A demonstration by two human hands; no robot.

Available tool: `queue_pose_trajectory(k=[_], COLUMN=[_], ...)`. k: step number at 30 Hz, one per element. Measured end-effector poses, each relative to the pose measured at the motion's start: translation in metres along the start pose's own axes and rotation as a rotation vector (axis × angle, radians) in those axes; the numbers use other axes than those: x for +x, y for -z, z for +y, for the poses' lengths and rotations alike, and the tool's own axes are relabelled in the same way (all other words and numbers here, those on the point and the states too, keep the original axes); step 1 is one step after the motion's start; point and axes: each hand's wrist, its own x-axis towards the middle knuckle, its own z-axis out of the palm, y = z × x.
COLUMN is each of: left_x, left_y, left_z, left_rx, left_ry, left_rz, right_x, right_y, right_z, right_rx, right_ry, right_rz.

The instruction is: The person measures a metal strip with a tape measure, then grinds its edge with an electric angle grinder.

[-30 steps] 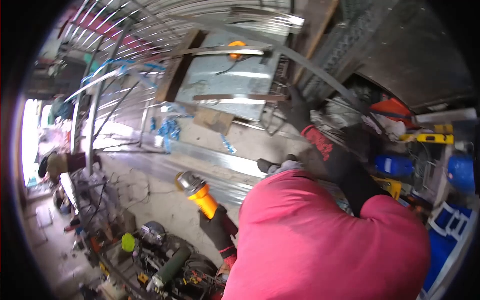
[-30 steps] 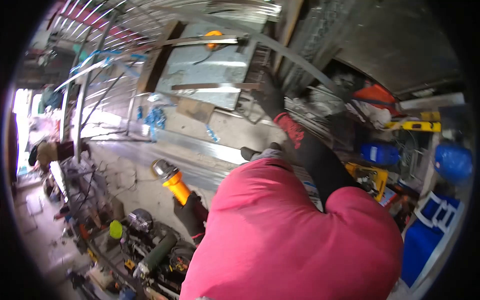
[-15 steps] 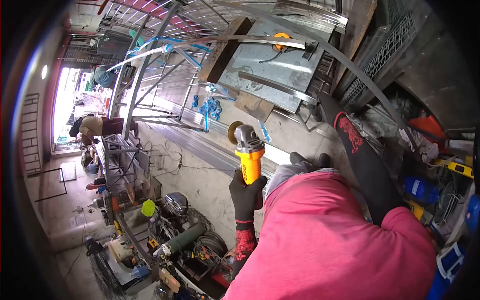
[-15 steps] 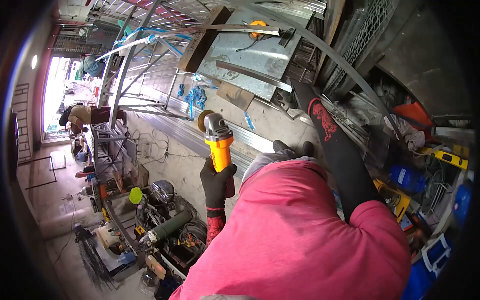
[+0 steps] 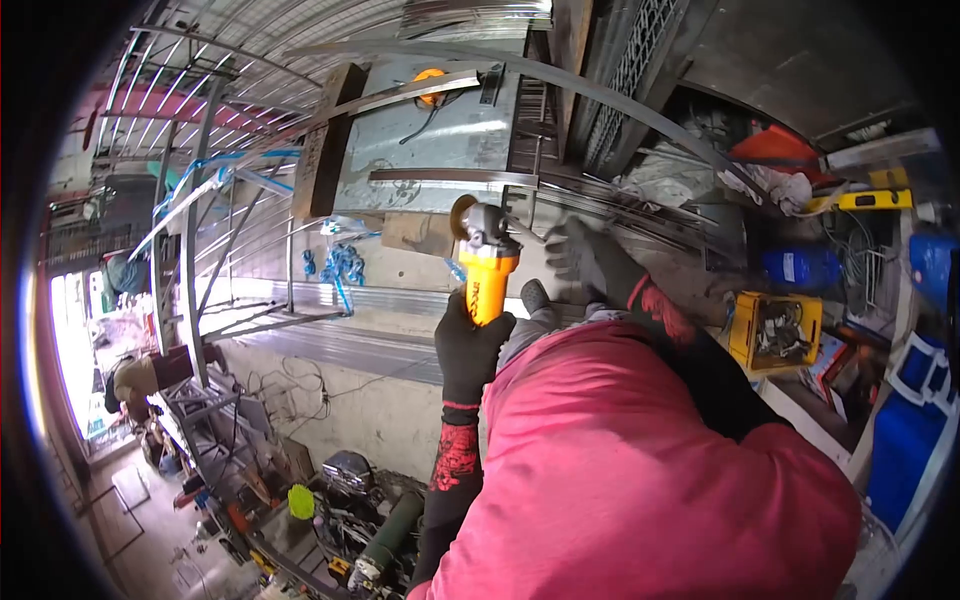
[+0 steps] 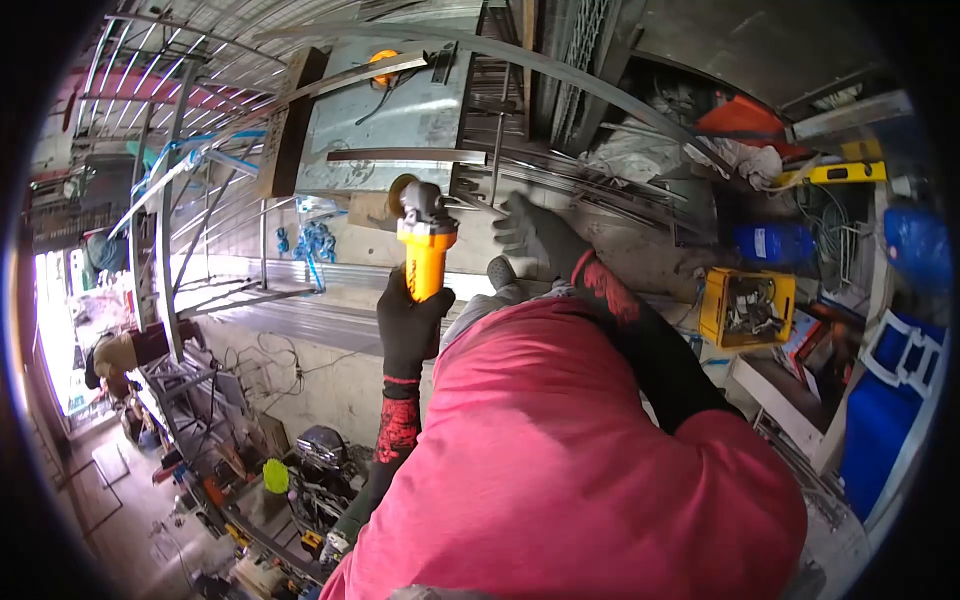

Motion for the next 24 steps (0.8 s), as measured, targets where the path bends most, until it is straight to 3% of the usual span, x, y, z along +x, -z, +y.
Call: queue_pose_trajectory(k=[2, 3, 4, 6, 8, 10, 12, 14, 15, 16, 17, 18, 24], left_x=[0.017, 0.029, 0.039, 0.048, 0.052, 0.062, 0.078, 0.113, 0.140, 0.163, 0.181, 0.204, 0.278], left_y=[-0.011, -0.021, -0.029, -0.042, -0.059, -0.071, -0.063, -0.055, -0.050, -0.047, -0.043, -0.048, -0.080], left_z=[0.005, -0.012, -0.015, -0.001, -0.001, -0.018, -0.028, -0.041, -0.052, -0.044, -0.033, -0.030, -0.021], left_rx=[0.088, 0.076, -0.048, 0.173, 0.273, 0.314, 0.288, 0.218, 0.424, 0.487, 0.638, 0.593, 0.666], left_ry=[-0.004, -0.097, -0.067, -0.147, -0.222, -0.273, -0.365, -0.830, -0.764, -0.934, -0.951, -1.010, -1.098], left_rz=[-0.083, -0.100, -0.192, -0.194, -0.229, -0.346, -0.450, -0.338, -0.375, -0.176, -0.074, -0.027, -0.286], right_x=[-0.028, -0.035, -0.046, -0.041, -0.035, -0.036, -0.035, -0.027, -0.037, -0.031, -0.027, -0.024, -0.017], right_y=[-0.040, -0.054, -0.077, -0.109, -0.119, -0.114, -0.103, -0.081, -0.091, -0.079, -0.069, -0.062, -0.070], right_z=[0.008, 0.012, 0.004, 0.010, 0.006, 0.010, 0.017, 0.026, 0.016, 0.022, 0.031, 0.038, 0.047], right_rx=[0.120, 0.125, 0.137, 0.292, 0.311, 0.209, 0.335, 0.420, 0.426, 0.413, 0.371, 0.326, 0.430], right_ry=[-0.086, -0.101, -0.010, 0.169, 0.212, 0.369, 0.432, 0.454, 0.408, 0.400, 0.415, 0.431, 0.260], right_rz=[-0.078, -0.127, -0.272, -0.084, 0.219, 0.365, 0.404, 0.324, 0.350, 0.387, 0.412, 0.434, 0.419])
